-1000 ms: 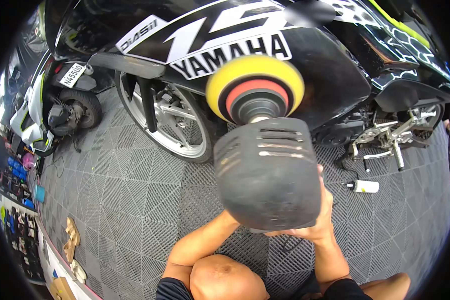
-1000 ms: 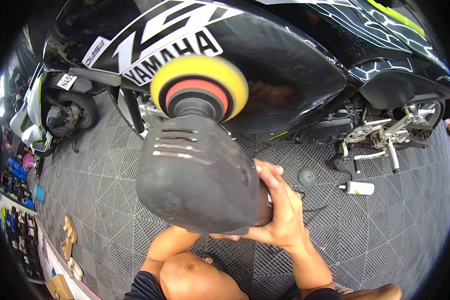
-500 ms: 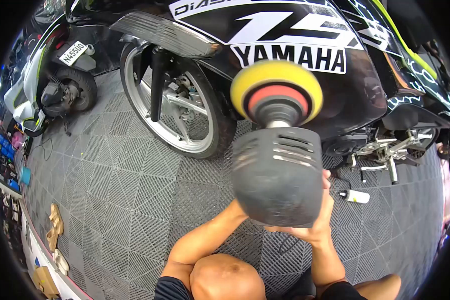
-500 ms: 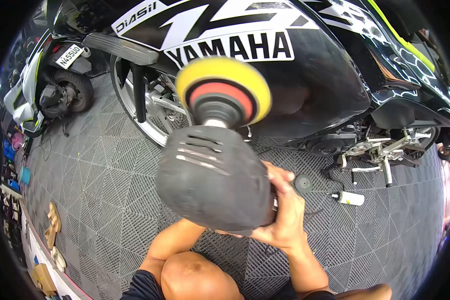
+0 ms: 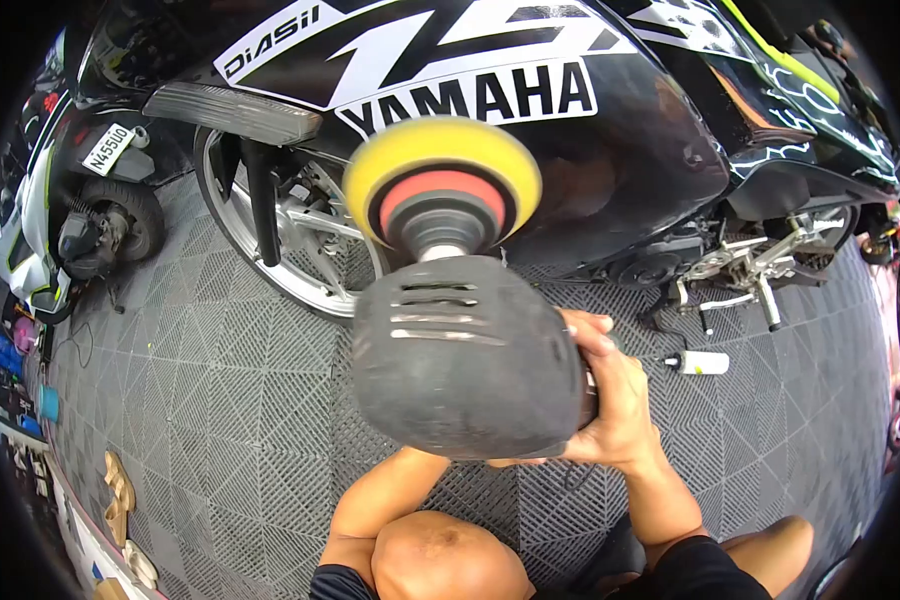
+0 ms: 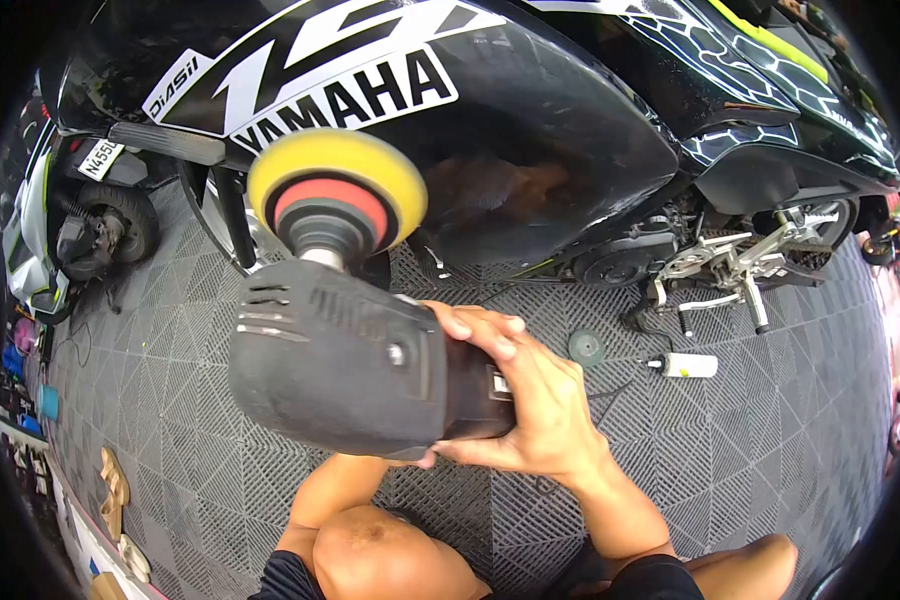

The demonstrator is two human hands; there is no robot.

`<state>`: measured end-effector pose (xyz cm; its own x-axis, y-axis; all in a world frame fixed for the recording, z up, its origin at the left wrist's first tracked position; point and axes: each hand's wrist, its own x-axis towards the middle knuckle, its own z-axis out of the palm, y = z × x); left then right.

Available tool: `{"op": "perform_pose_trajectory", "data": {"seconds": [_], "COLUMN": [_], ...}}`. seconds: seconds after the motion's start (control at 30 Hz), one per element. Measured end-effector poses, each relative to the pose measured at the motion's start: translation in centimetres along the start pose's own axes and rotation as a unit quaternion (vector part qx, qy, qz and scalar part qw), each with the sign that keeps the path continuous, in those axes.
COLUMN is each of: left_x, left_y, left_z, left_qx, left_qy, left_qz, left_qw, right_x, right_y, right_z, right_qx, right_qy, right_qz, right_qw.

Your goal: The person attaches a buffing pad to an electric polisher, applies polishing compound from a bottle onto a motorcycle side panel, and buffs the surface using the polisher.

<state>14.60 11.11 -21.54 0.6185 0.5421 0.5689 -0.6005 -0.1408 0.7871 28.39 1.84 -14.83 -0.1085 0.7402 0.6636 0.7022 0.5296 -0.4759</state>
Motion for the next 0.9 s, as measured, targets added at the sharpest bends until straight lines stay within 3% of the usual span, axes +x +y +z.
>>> {"op": "perform_pose_trajectory", "data": {"seconds": [0.03,0.13,0.23,0.37,0.53,0.67,0.9], "left_x": [0.3,1.1,1.3,0.9,0.9,0.4,-0.4], "left_y": [0.1,0.1,-1.4,-2.5,-2.6,-2.4,-0.4], "left_z": [0.3,1.6,3.3,4.7,3.9,3.1,2.7], "left_qx": [0.008,0.02,0.05,0.091,0.031,-0.017,0.039], "left_qy": [-0.008,-0.027,-0.035,-0.016,-0.062,-0.045,0.023], "left_qz": [0.003,0.016,0.041,0.073,-0.008,-0.071,0.011], "left_qw": [1.0,0.999,0.997,0.993,0.998,0.996,0.999], "right_x": [-0.9,-2.0,-4.4,-6.5,-7.4,-6.3,-4.5], "right_y": [0.2,0.7,1.5,2.6,3.3,2.2,1.8], "right_z": [-0.4,-1.5,-1.6,-2.4,-2.0,-0.9,0.0], "right_qx": [-0.022,-0.018,0.068,0.031,0.073,0.168,0.206], "right_qy": [-0.02,0.002,0.04,0.016,0.004,0.028,0.056], "right_qz": [0.042,0.044,0.108,0.123,0.159,0.21,0.159], "right_qw": [0.999,0.999,0.991,0.992,0.985,0.963,0.964]}}
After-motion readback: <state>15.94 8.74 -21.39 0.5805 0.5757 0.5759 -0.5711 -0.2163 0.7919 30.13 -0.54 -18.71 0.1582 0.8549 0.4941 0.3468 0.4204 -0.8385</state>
